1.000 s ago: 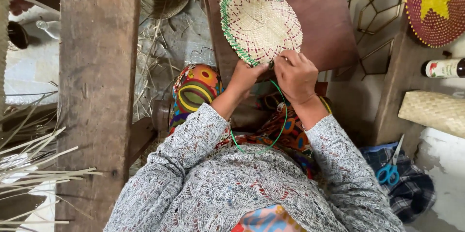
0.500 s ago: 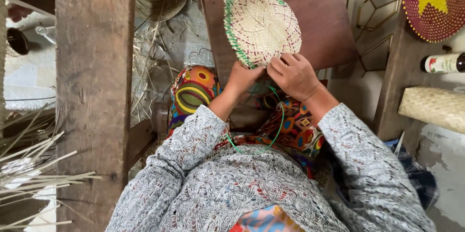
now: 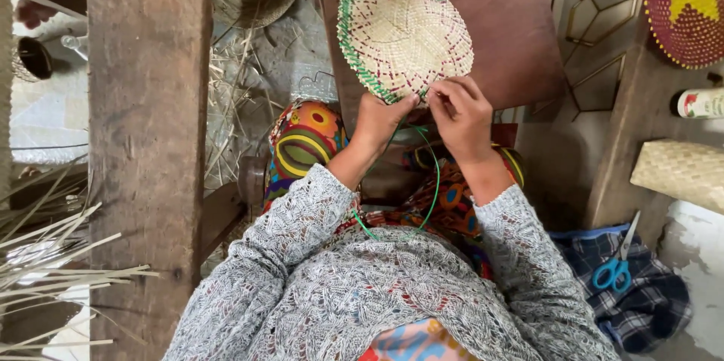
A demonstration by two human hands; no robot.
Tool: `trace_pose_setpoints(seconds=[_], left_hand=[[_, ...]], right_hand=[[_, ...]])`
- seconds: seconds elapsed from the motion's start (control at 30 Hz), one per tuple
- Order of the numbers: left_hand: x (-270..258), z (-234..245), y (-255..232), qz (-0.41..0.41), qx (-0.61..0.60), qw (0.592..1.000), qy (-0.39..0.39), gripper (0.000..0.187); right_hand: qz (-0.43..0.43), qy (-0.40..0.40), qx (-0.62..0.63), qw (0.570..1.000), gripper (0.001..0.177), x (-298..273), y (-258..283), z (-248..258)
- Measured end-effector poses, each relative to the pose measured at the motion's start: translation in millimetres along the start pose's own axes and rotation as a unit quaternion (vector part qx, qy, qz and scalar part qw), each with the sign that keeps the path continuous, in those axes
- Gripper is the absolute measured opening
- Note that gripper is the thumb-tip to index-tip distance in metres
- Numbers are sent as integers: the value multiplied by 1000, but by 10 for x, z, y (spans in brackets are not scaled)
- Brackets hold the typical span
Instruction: Weaving a green plastic string around the edge of a circular woven fan to secure and finish the border.
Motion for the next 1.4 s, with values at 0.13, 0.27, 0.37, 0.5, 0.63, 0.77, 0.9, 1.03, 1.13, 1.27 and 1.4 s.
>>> trace_pose_setpoints(seconds=[0.13,0.27,0.37,0.5,0.63,0.77,0.9,1.03,1.13,1.27,1.4], left_hand=[[-45,-71,-128,10,28,999,23,18],[-142,-180,-382,20,37,999,29,21],[-144,-177,-465,17,98,993,63,25],[-142,-191,-538,32,169,984,47,25],[-63,-155,-312,66,157,984,50,22],[-114,-64,-347,79,123,989,27,22],[-232,-148,-741,67,169,982,41,36],[-110,-226,-612,89,-61,993,58,29],[19,-215,-249,123,-137,981,57,29],[-159,-347,-421,156,-121,978,72,26],[-219,-301,-592,155,-157,973,64,27]], right_hand=[[30,61,-50,996,8,113,66,80],[125,158,-150,968,8,80,1,-2],[149,221,-170,949,8,17,-112,-13],[167,277,-180,929,6,-3,-281,-30],[279,244,-151,916,13,192,-126,13],[283,219,-118,926,10,149,-86,90],[269,214,-124,931,8,102,-66,211],[101,105,-109,983,13,7,-55,365],[-202,43,48,977,11,-482,-109,173],[-577,9,382,721,28,-864,294,-320],[-559,-29,410,720,20,-849,391,-487]])
Point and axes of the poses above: each hand's wrist, its own x-axis towards the middle knuckle, its own z-axis out of the back of the hand, y = z × x, the point moved 3 cm from there along x, towards the middle knuckle, and after that the axes turned 7 degrees about x, right-handed, at the moved point
